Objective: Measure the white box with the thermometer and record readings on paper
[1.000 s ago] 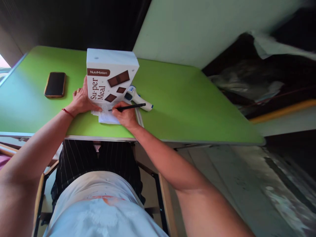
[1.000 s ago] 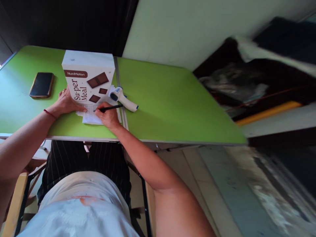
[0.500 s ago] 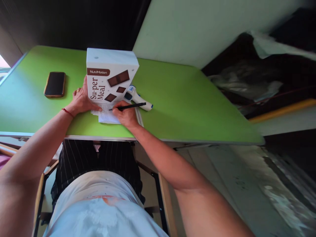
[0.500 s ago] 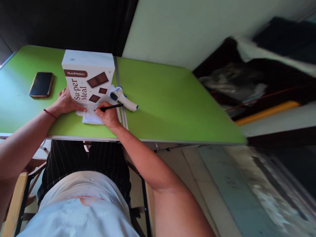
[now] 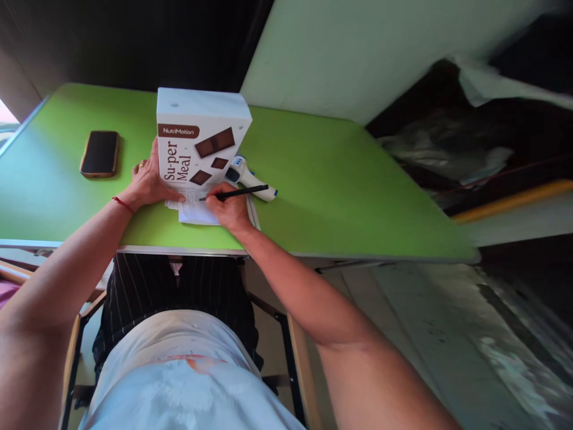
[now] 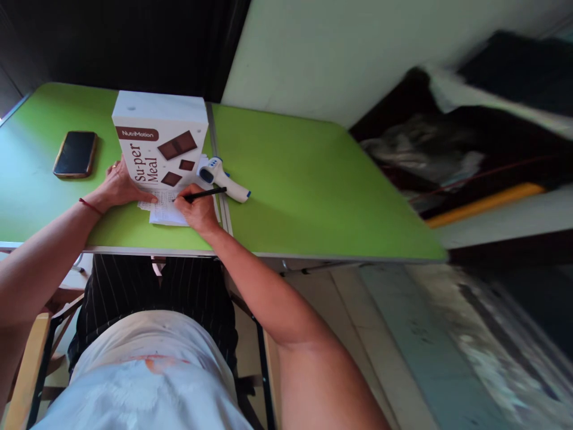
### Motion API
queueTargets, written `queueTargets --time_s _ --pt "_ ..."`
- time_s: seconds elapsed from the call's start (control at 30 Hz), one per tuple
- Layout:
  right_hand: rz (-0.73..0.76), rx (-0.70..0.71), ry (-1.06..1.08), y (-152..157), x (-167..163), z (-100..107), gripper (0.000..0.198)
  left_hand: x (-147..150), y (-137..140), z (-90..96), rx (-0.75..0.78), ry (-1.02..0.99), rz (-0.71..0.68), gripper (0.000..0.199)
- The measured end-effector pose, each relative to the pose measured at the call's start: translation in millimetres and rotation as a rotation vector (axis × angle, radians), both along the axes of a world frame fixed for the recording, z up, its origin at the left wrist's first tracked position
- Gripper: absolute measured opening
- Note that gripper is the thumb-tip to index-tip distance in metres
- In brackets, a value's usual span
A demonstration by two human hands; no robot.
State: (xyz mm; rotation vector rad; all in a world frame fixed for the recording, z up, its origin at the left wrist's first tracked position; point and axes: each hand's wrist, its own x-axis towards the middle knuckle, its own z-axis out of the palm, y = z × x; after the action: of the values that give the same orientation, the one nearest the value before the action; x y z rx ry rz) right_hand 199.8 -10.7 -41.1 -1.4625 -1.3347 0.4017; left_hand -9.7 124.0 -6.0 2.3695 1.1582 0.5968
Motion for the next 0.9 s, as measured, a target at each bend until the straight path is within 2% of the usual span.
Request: queueTargets --time_s 0.43,0.63,0.9 --pt "-0.015 0.025 -0.007 -0.1 -0.8 -1.6 0.021 0.4 -1.1 0.9 0.001 0.02 0.011 0.166" --pt "-0.073 0.058 0.027 0.2 -0.1 -4.8 0.019 1.6 -3.1 4.3 -0.009 0.032 0.004 0.165" --pt "-0.034 0.027 -0.014 0.5 1.5 -4.4 0.019 -0.1 0.3 -1.0 0.006 -0.004 0.001 0.166"
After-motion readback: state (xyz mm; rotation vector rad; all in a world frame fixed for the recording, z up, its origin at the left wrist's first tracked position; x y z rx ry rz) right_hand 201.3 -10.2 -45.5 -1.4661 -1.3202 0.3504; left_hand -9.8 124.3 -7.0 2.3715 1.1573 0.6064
